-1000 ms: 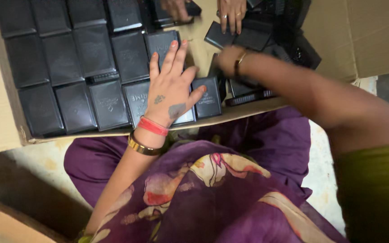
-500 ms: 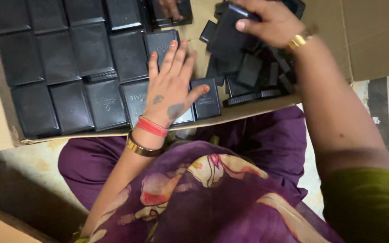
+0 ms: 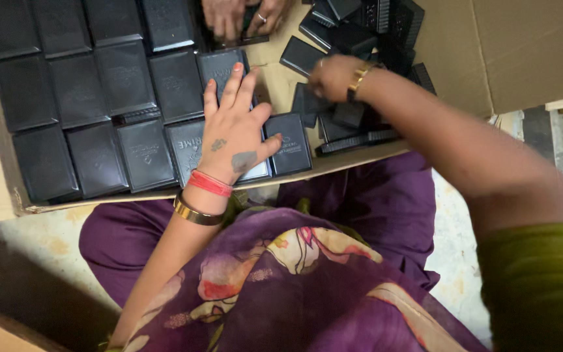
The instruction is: The person sits on the floor and arranges small black rectangular boxes into a large cardboard box. They pick up boxes from a pile and place them in neat rows, occasionally adjusting the alignment. Another person assists by adding more boxes to the pile.
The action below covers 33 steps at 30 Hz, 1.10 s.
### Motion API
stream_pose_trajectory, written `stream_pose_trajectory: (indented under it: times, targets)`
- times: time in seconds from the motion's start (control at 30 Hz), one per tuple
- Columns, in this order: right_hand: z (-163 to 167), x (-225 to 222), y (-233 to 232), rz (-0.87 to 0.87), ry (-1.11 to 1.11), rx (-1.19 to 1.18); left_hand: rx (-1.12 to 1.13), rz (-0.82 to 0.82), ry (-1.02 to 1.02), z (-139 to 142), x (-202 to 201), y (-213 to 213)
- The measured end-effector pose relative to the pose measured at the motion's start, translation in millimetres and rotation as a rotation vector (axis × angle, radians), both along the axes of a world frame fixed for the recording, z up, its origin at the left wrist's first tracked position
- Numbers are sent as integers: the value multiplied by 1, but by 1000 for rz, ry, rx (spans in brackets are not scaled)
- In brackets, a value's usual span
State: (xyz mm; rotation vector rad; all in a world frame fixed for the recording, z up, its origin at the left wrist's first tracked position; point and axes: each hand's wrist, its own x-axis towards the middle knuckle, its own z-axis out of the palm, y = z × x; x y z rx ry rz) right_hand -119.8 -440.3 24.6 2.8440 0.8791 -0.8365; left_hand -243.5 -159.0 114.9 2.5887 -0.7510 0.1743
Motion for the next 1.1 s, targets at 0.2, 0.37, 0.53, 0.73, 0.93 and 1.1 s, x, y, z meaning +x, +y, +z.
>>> stream_pose_trajectory:
  times: [0.2, 0.37, 0.53, 0.73, 0.93, 1.1]
  targets:
    - [-43, -22, -8, 318, -33, -399, 2, -2, 12, 10, 0, -5]
    - [8, -14, -11, 270, 154, -613, -4, 0, 26, 21, -4, -10]
    - [17, 8, -34, -190, -83, 220, 1, -2, 39, 23, -5, -11]
    - [-55, 9, -14, -107, -176, 314, 21, 0, 50, 21, -3, -9]
    - [-47, -6, 6, -110, -15, -51, 13, 15, 42, 21, -2, -10]
    - [-14, -26, 25, -68, -57, 16, 20, 7, 41, 18, -3, -9]
